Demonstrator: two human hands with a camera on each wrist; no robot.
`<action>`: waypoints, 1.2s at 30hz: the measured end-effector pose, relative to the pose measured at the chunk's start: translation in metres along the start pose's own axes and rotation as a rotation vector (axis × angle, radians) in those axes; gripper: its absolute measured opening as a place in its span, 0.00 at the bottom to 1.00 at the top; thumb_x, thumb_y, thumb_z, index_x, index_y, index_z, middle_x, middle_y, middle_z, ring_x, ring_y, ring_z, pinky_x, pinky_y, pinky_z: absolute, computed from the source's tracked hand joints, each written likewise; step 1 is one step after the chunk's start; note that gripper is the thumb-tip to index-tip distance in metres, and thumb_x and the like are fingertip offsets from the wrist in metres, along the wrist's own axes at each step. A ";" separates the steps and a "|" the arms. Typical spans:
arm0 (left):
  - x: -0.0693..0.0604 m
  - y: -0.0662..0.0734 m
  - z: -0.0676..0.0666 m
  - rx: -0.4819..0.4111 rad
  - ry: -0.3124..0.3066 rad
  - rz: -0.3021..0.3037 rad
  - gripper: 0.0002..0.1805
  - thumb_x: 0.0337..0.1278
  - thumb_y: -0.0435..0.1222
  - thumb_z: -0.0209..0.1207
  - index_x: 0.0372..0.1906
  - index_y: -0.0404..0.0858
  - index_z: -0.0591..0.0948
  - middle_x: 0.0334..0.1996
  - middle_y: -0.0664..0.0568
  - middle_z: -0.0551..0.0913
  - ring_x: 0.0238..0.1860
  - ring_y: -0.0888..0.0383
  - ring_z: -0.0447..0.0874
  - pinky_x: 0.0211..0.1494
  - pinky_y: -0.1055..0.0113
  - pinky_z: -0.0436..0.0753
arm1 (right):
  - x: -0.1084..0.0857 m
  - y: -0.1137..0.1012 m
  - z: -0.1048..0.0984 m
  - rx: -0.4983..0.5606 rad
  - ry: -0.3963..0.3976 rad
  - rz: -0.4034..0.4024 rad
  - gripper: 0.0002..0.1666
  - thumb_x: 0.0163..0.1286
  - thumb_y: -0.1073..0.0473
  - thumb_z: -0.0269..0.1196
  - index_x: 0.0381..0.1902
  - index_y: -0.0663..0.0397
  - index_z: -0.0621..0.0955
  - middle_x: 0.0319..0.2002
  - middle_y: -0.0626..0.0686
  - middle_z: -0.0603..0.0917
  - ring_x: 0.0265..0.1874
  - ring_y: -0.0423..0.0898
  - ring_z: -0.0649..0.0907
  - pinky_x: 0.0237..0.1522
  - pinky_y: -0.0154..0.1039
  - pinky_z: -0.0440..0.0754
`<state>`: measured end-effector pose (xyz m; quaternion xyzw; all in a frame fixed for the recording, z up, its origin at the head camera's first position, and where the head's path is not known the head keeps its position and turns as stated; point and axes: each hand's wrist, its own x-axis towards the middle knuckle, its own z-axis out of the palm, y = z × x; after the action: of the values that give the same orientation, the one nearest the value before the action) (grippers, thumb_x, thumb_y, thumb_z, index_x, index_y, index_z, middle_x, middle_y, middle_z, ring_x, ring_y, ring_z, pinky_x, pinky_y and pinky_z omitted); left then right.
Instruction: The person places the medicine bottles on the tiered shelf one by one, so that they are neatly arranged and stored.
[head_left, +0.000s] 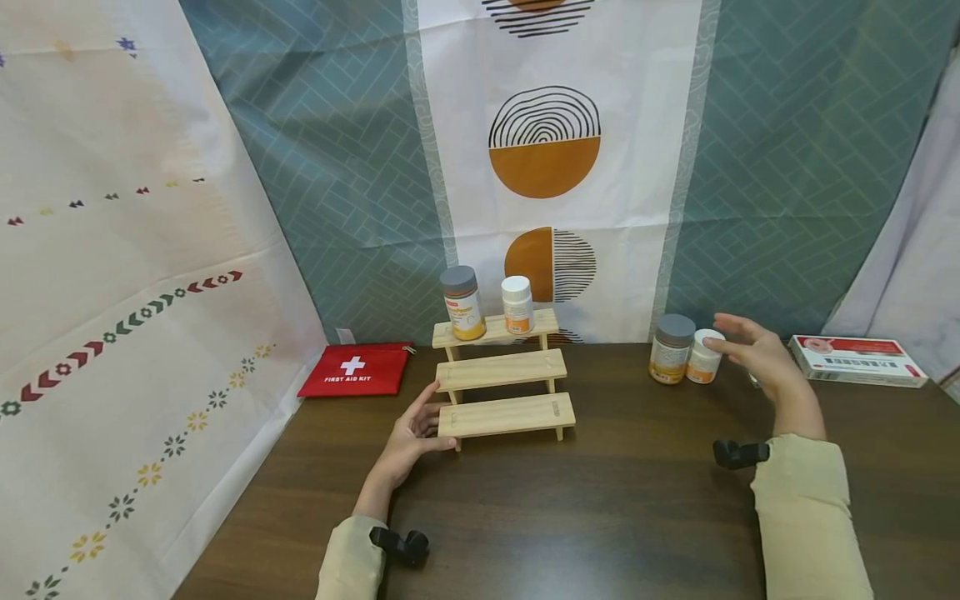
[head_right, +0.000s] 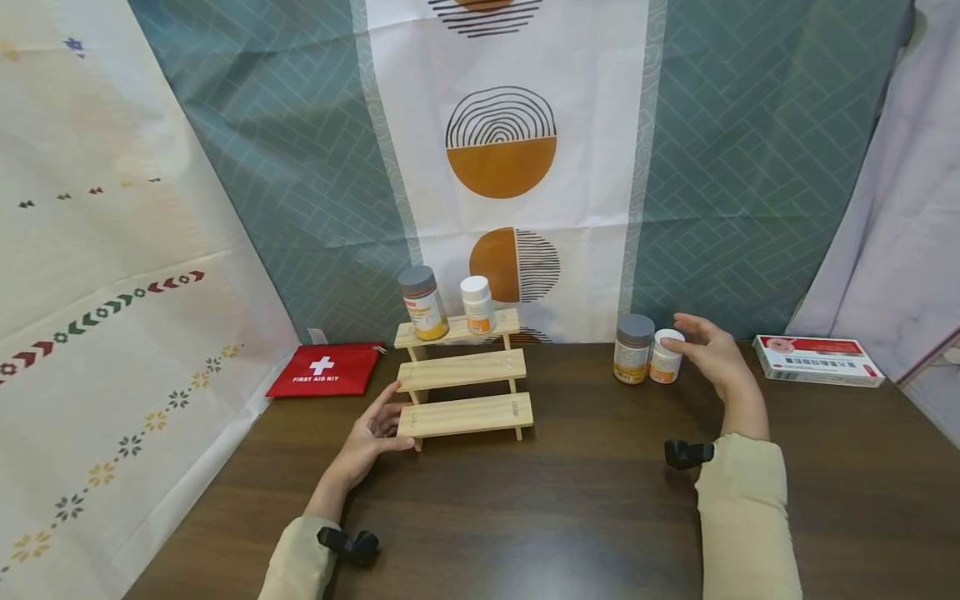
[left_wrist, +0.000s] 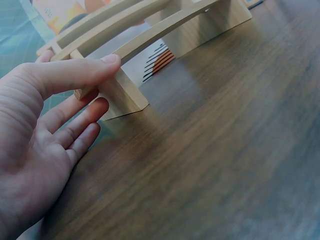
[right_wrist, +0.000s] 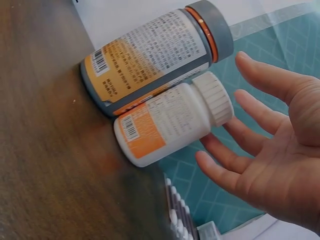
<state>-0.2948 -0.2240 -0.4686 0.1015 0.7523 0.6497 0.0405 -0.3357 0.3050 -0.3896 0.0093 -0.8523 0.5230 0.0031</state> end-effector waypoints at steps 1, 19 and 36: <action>0.000 0.000 0.000 0.000 0.000 0.000 0.52 0.46 0.24 0.68 0.76 0.54 0.57 0.63 0.37 0.73 0.58 0.48 0.78 0.71 0.47 0.66 | 0.001 0.001 0.000 -0.003 -0.010 0.000 0.48 0.71 0.42 0.58 0.77 0.59 0.52 0.73 0.63 0.57 0.60 0.46 0.69 0.66 0.57 0.66; 0.001 -0.002 -0.001 0.001 0.012 -0.025 0.51 0.47 0.24 0.68 0.75 0.55 0.59 0.63 0.37 0.74 0.58 0.48 0.78 0.71 0.46 0.66 | 0.007 0.010 0.005 0.025 -0.075 0.020 0.49 0.72 0.48 0.58 0.76 0.65 0.46 0.75 0.73 0.46 0.71 0.71 0.54 0.68 0.68 0.58; 0.003 -0.002 -0.001 0.003 0.010 -0.019 0.51 0.47 0.25 0.68 0.75 0.54 0.58 0.63 0.37 0.74 0.56 0.51 0.79 0.70 0.49 0.67 | 0.009 0.015 0.009 0.031 -0.066 0.040 0.46 0.74 0.50 0.55 0.76 0.66 0.46 0.74 0.75 0.48 0.71 0.71 0.55 0.68 0.65 0.60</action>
<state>-0.2978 -0.2245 -0.4703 0.0912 0.7545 0.6485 0.0427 -0.3452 0.3042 -0.4071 0.0095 -0.8438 0.5354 -0.0355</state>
